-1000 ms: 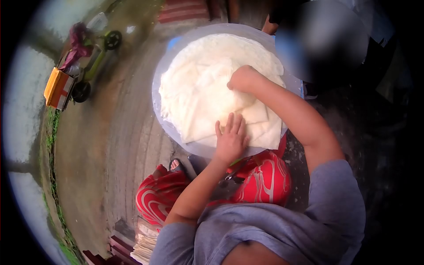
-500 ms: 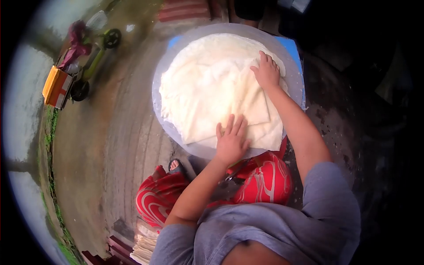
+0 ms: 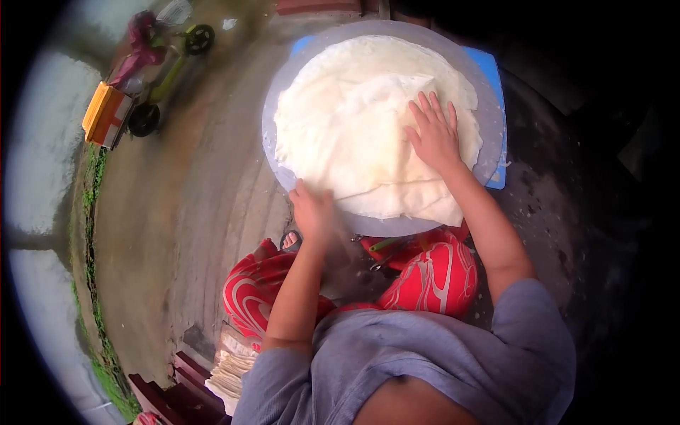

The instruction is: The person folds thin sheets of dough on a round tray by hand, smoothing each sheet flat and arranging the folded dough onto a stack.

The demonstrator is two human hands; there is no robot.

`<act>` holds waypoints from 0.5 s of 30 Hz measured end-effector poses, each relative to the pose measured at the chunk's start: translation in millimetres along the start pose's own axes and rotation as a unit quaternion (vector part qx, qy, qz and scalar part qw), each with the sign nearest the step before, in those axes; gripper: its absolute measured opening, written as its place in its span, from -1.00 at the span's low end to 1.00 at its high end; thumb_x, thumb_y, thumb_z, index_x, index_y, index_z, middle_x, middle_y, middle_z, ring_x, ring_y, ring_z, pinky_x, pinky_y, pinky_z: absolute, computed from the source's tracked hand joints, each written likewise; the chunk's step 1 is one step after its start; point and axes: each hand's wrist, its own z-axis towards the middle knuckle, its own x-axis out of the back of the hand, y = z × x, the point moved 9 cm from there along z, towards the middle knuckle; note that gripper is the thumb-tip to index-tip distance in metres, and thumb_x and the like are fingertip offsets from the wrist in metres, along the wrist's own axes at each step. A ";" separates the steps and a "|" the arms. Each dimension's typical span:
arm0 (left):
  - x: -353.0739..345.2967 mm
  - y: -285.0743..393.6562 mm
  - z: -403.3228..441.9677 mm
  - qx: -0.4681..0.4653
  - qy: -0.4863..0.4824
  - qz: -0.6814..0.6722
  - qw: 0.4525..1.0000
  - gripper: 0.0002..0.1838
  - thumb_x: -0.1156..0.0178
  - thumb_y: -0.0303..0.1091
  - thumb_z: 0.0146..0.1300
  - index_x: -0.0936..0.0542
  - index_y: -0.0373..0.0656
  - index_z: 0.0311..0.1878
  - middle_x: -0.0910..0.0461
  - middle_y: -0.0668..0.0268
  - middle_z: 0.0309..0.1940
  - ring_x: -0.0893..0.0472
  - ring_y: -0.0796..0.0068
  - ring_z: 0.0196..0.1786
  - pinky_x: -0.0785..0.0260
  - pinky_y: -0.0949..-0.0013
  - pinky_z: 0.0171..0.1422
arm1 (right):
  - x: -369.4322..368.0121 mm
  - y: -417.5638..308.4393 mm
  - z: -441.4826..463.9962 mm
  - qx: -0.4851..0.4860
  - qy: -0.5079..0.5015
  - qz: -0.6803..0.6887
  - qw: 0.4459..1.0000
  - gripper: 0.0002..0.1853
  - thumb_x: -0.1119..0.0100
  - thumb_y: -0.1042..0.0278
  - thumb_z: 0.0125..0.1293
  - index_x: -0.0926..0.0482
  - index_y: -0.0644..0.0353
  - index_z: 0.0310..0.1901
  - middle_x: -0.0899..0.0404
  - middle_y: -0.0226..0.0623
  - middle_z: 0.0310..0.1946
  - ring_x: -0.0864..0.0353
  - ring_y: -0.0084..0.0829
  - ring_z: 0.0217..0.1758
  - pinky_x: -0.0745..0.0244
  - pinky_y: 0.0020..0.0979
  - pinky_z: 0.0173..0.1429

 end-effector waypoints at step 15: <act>11.6 117.2 42.4 0.041 -0.158 -0.560 0.812 -0.60 -0.26 -0.39 0.13 -0.52 -0.46 -0.01 -0.61 0.18 -0.26 -0.58 0.47 -0.25 -0.42 0.45 -0.13 | -20.1 35.8 -27.2 -0.229 -0.104 0.690 0.679 -0.76 -0.07 0.25 0.37 -0.57 0.20 -0.09 -0.61 -0.36 -0.21 -0.60 -0.49 -0.22 -0.50 -0.48 -0.13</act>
